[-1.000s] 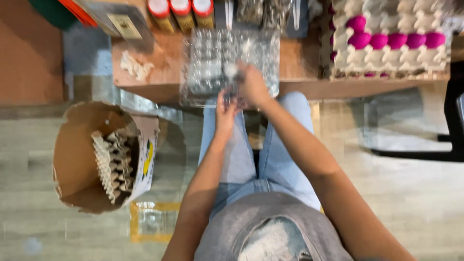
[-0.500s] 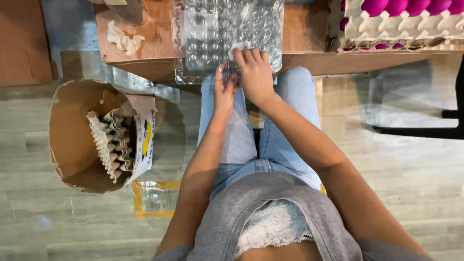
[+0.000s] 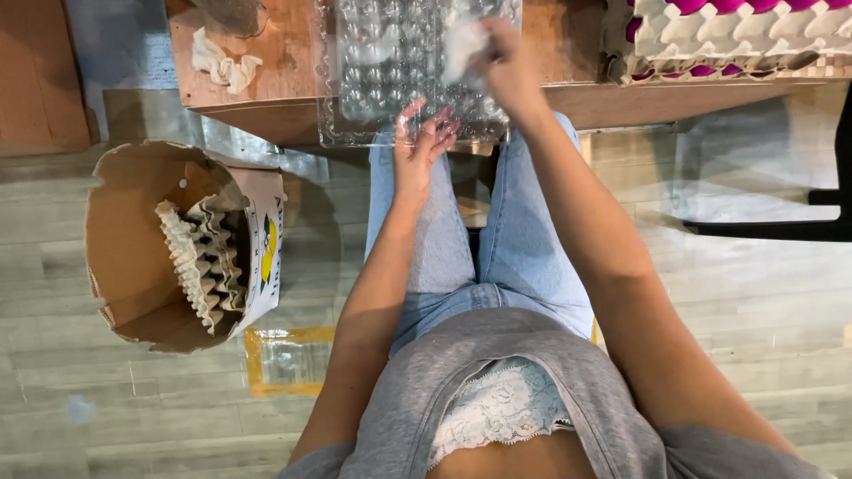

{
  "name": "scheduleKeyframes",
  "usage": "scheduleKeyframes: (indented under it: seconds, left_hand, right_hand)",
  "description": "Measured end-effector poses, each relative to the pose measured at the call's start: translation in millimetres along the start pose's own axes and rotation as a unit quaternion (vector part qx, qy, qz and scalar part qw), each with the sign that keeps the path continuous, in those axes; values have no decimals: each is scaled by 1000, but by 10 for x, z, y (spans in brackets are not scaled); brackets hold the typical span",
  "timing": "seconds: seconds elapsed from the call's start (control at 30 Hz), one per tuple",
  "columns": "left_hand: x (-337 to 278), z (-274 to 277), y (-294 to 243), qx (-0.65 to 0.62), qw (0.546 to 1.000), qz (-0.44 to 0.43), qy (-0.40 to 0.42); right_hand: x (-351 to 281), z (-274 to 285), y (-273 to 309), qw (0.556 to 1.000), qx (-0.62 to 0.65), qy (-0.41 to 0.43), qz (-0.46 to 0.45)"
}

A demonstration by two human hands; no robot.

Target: The person is cleaning a clear plastic egg carton by wiping it thoroughly with a white cloth.

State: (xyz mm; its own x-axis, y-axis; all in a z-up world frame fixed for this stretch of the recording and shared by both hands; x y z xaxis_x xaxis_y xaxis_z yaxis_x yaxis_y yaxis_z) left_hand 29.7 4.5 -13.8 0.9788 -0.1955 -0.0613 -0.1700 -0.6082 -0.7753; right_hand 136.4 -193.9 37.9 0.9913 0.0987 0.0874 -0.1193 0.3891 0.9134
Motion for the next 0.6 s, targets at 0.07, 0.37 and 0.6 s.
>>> scheduleKeyframes:
  seconds: [0.07,0.37,0.6]
  left_hand:
    - [-11,5,-13,-7,1000,8,2]
    - [15,-86,-113,-16,1000,7,-14]
    - [16,-72,-85,-34,999,9,-42]
  right_hand:
    - [-194,121,421,992,-83,-85,29]
    - [-747,-371,792,850,-491,-49,186]
    - [-566,-416,757,836,-515,-48,181]
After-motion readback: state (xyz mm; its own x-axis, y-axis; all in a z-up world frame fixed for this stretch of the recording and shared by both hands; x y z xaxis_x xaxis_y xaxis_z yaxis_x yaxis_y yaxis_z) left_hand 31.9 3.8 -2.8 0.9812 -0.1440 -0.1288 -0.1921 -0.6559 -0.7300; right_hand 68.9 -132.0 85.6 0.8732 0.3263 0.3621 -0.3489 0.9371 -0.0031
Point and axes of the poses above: each hand's wrist, its own x-axis towards the middle knuckle, its own z-axis out of the back of the hand, y = z × x, the point moved 3 cm from there along x, towards the middle knuckle, and after that the axes turned 6 degrees about y, right-handed, at the moved point
